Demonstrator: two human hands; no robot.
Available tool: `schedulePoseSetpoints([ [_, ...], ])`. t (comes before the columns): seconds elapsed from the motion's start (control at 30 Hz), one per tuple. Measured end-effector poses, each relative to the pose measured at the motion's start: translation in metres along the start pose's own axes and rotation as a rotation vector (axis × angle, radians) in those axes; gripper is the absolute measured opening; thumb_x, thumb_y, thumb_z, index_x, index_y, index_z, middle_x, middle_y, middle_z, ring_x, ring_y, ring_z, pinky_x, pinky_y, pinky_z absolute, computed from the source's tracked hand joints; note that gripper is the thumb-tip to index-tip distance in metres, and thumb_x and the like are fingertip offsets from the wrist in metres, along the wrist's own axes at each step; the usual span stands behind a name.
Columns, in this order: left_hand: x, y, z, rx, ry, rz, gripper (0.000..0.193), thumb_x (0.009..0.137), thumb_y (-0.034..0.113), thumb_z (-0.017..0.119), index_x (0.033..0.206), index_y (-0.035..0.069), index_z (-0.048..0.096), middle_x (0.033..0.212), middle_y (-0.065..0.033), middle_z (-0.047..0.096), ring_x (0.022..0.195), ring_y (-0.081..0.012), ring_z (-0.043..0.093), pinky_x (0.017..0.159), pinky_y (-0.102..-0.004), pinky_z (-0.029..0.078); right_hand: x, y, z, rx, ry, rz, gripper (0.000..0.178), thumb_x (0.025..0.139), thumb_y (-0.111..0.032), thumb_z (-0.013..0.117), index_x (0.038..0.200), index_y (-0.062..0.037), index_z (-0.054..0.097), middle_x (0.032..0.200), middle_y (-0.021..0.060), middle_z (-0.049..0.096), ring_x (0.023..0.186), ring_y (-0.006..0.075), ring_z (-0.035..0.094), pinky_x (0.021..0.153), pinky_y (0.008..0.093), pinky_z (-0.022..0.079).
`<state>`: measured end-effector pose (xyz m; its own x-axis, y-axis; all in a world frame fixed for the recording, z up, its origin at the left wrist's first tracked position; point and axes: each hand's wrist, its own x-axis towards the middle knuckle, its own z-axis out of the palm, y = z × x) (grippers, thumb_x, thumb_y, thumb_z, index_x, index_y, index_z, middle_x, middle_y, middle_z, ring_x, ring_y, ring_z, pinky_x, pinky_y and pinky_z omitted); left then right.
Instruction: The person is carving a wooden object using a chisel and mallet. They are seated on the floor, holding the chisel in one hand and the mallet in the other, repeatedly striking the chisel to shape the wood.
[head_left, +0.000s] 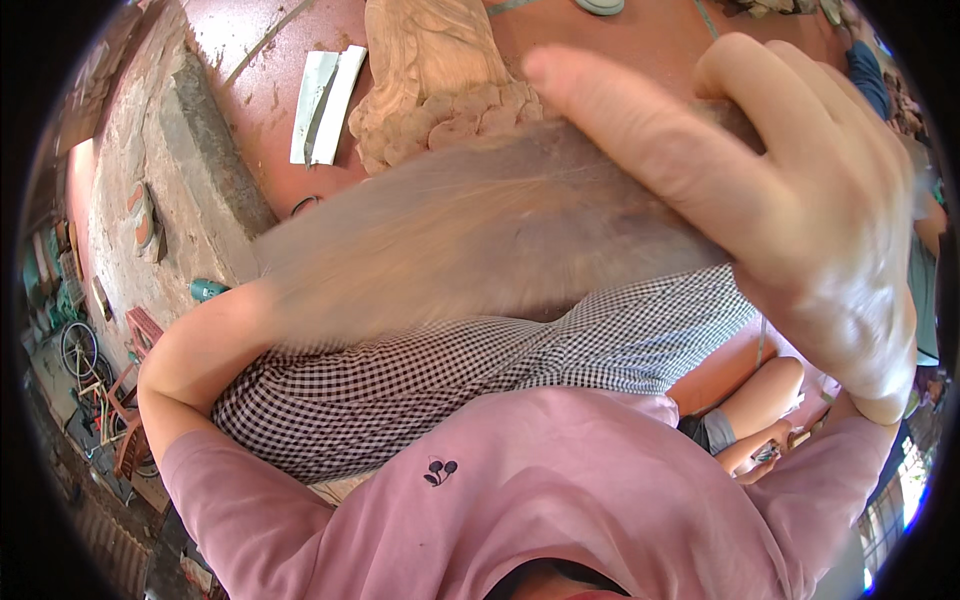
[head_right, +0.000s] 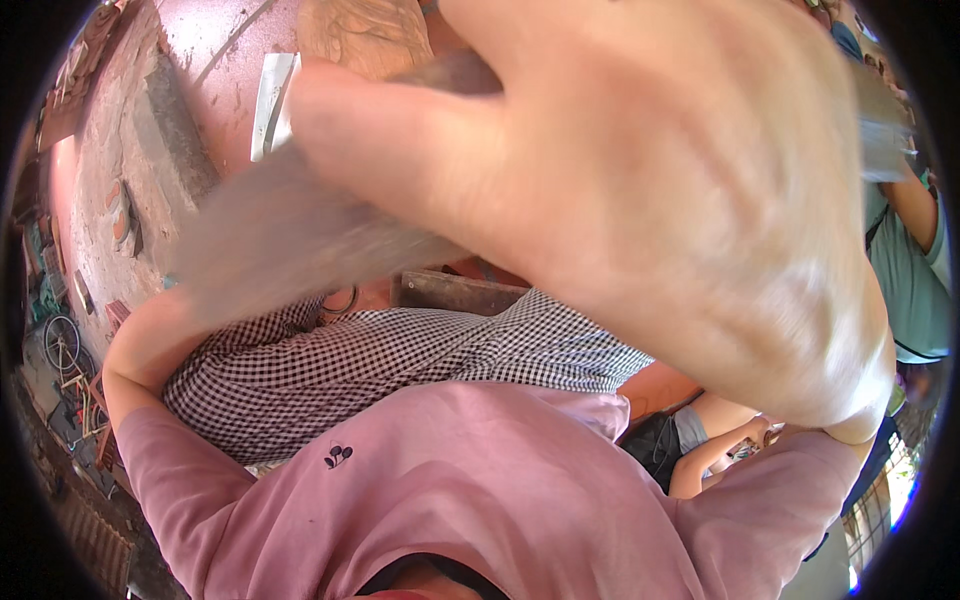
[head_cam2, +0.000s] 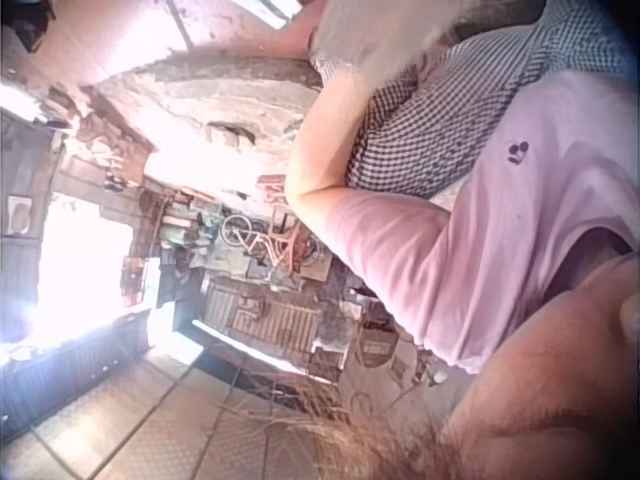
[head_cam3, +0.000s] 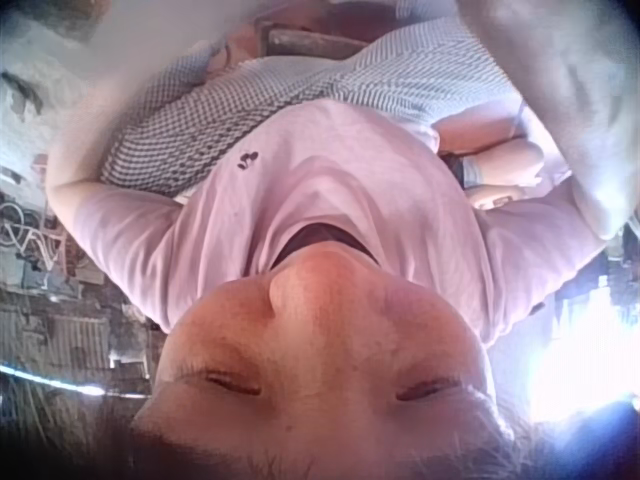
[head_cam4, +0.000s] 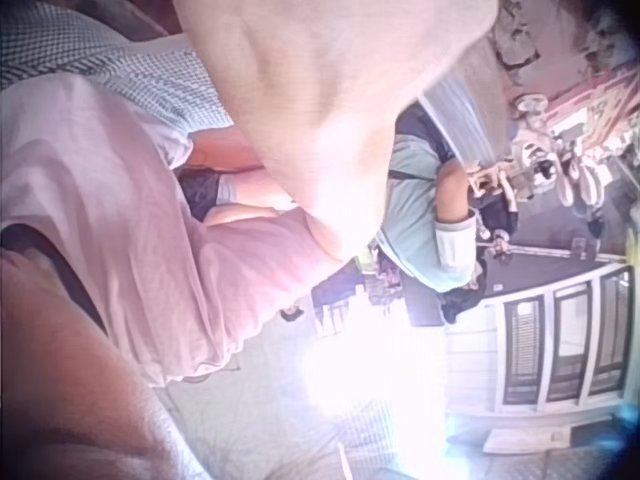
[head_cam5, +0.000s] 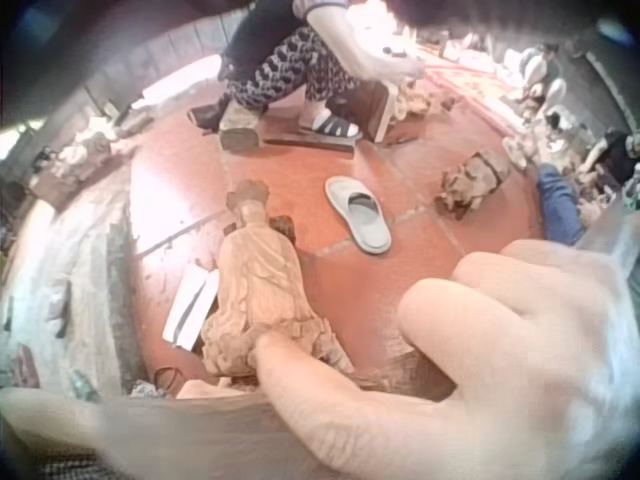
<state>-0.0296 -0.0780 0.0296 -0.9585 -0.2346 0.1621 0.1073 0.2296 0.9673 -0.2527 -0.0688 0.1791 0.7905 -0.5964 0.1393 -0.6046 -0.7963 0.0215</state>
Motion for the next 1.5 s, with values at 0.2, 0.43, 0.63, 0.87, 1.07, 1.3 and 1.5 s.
schedulePoseSetpoints([
  [0.2, -0.017, 0.008, 0.01, 0.036, 0.001, 0.026, 0.027, 0.075, 0.016, 0.065, 0.099, 0.003, 0.064, 0.092, -0.0116, 0.061, 0.093, -0.0298, 0.064, 0.1, -0.0468, 0.049, -0.004, -0.002, 0.0, -0.035, -0.008, -0.003, 0.056, 0.061, -0.013, 0.07, 0.118, -0.0173, 0.071, 0.071, 0.0025, 0.045, 0.059, 0.019, 0.047, 0.05, 0.0308, 0.037],
  [0.43, -0.024, 0.0, 0.018, 0.127, 0.106, 0.06, 0.029, 0.074, 0.016, 0.065, 0.1, 0.003, 0.064, 0.092, -0.0116, 0.061, 0.092, -0.0296, 0.064, 0.099, -0.0468, 0.05, -0.034, -0.008, 0.017, 0.036, 0.122, 0.023, 0.058, 0.059, -0.013, 0.071, 0.116, -0.0224, 0.073, 0.072, 0.0029, 0.046, 0.059, 0.0183, 0.047, 0.049, 0.0289, 0.037],
  [0.63, -0.032, 0.005, 0.046, 0.512, 0.079, 0.352, 0.02, 0.074, 0.017, 0.064, 0.09, 0.006, 0.061, 0.08, -0.0063, 0.054, 0.079, -0.0246, 0.061, 0.086, -0.0379, 0.054, -0.088, -0.015, 0.051, 0.06, 0.268, -0.032, 0.055, 0.057, -0.014, 0.072, 0.111, -0.0256, 0.072, 0.074, -0.0002, 0.047, 0.058, 0.0141, 0.049, 0.051, 0.0269, 0.041],
  [0.87, 0.0, 0.011, 0.038, 0.517, -0.117, 0.416, 0.015, 0.081, 0.015, 0.067, 0.085, 0.003, 0.059, 0.075, -0.0059, 0.051, 0.073, -0.0216, 0.057, 0.068, -0.0356, 0.049, -0.139, -0.051, 0.072, 0.346, 0.193, 0.285, 0.049, 0.059, -0.009, 0.071, 0.108, -0.0076, 0.07, 0.079, 0.0049, 0.06, 0.064, 0.0201, 0.059, 0.056, 0.0323, 0.047],
  [1.07, 0.017, -0.013, 0.032, 0.207, -0.082, 0.339, 0.023, 0.069, 0.02, 0.069, 0.076, 0.004, 0.056, 0.072, -0.007, 0.051, 0.065, -0.0241, 0.054, 0.058, -0.0356, 0.044, -0.161, -0.072, 0.086, 0.398, 0.212, 0.564, 0.053, 0.056, -0.009, 0.075, 0.108, -0.0001, 0.067, 0.08, 0.0099, 0.064, 0.068, 0.0257, 0.063, 0.059, 0.0351, 0.049],
  [1.3, 0.014, -0.008, 0.032, 0.104, 0.121, 0.337, 0.02, 0.073, 0.015, 0.071, 0.065, 0.008, 0.055, 0.06, -0.0045, 0.054, 0.058, -0.0257, 0.058, 0.053, -0.0387, 0.046, -0.169, -0.077, 0.09, 0.46, 0.223, 0.689, 0.047, 0.069, -0.01, 0.077, 0.112, 0.0038, 0.063, 0.076, 0.0108, 0.06, 0.065, 0.0218, 0.059, 0.057, 0.0314, 0.045],
  [1.5, 0.017, -0.005, 0.024, 0.027, 0.185, 0.266, 0.017, 0.074, 0.009, 0.07, 0.066, 0.009, 0.055, 0.061, -0.0059, 0.056, 0.057, -0.0264, 0.057, 0.051, -0.0383, 0.045, -0.17, -0.077, 0.1, 0.463, 0.379, 0.624, 0.045, 0.066, -0.005, 0.075, 0.109, 0.0013, 0.063, 0.077, 0.0112, 0.062, 0.065, 0.0235, 0.061, 0.058, 0.0335, 0.048],
])
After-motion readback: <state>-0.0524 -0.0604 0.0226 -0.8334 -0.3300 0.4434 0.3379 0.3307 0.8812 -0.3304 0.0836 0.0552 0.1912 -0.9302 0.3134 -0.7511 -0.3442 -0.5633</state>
